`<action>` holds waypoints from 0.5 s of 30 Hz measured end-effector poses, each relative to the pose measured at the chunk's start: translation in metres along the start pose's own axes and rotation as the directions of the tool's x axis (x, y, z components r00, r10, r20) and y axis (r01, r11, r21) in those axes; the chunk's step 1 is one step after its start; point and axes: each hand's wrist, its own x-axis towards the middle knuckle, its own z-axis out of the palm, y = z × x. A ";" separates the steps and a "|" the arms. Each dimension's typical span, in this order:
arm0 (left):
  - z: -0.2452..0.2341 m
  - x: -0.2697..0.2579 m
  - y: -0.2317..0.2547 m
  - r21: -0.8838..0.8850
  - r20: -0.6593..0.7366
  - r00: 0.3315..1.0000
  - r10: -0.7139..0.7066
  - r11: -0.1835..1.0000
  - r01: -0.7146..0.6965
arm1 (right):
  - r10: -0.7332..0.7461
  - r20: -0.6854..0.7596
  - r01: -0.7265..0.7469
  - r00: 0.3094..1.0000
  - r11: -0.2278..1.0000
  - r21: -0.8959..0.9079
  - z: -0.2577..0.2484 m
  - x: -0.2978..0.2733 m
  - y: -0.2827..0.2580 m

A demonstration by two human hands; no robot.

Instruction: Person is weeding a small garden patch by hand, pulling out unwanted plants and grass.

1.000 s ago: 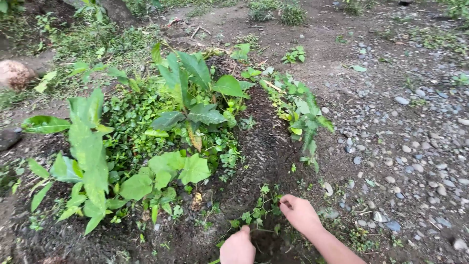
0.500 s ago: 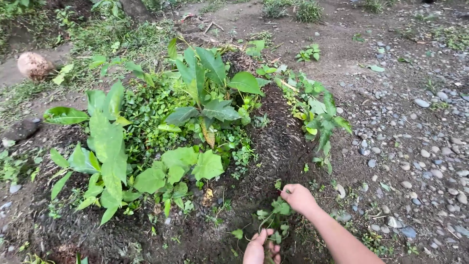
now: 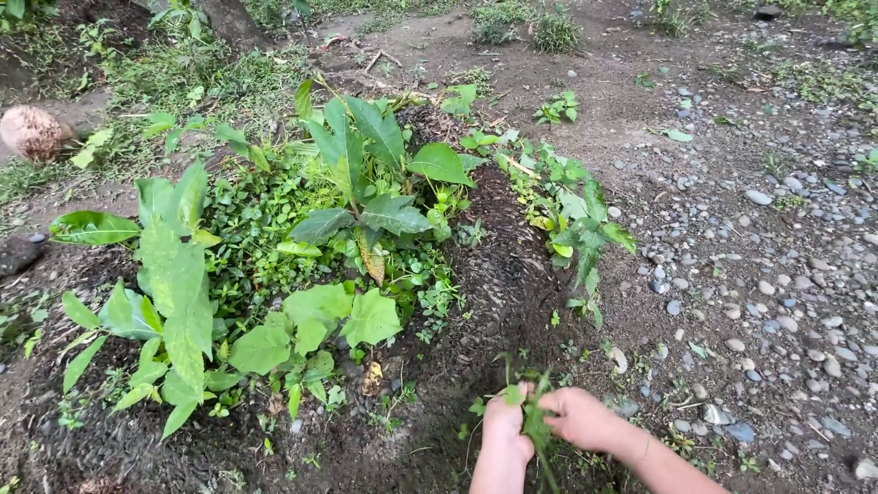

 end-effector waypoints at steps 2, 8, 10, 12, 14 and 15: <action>-0.006 -0.006 -0.003 0.048 -0.012 0.999 0.042 0.998 -0.041 | -0.027 0.020 0.028 0.999 0.997 -0.067 0.011 -0.006 0.002; -0.065 0.029 -0.006 0.324 0.004 0.894 0.449 0.845 -0.426 | -0.367 0.085 0.357 0.926 0.928 0.111 0.036 0.008 0.017; -0.085 0.003 0.012 0.751 -0.097 0.933 0.345 0.641 -0.159 | -0.003 0.167 -0.019 0.986 0.992 0.125 0.018 -0.038 -0.034; -0.099 0.003 0.013 0.789 -0.106 0.948 0.300 0.606 -0.104 | 0.048 0.058 -0.056 0.997 0.987 0.151 0.022 -0.032 -0.033; -0.111 -0.028 0.026 0.823 -0.121 0.959 0.257 0.566 -0.048 | 0.098 -0.049 -0.087 0.994 0.979 0.184 0.027 -0.026 -0.030; -0.115 -0.059 0.037 0.848 -0.028 0.978 0.206 0.523 -0.086 | 0.159 -0.114 -0.137 0.981 0.975 0.177 0.030 -0.023 -0.026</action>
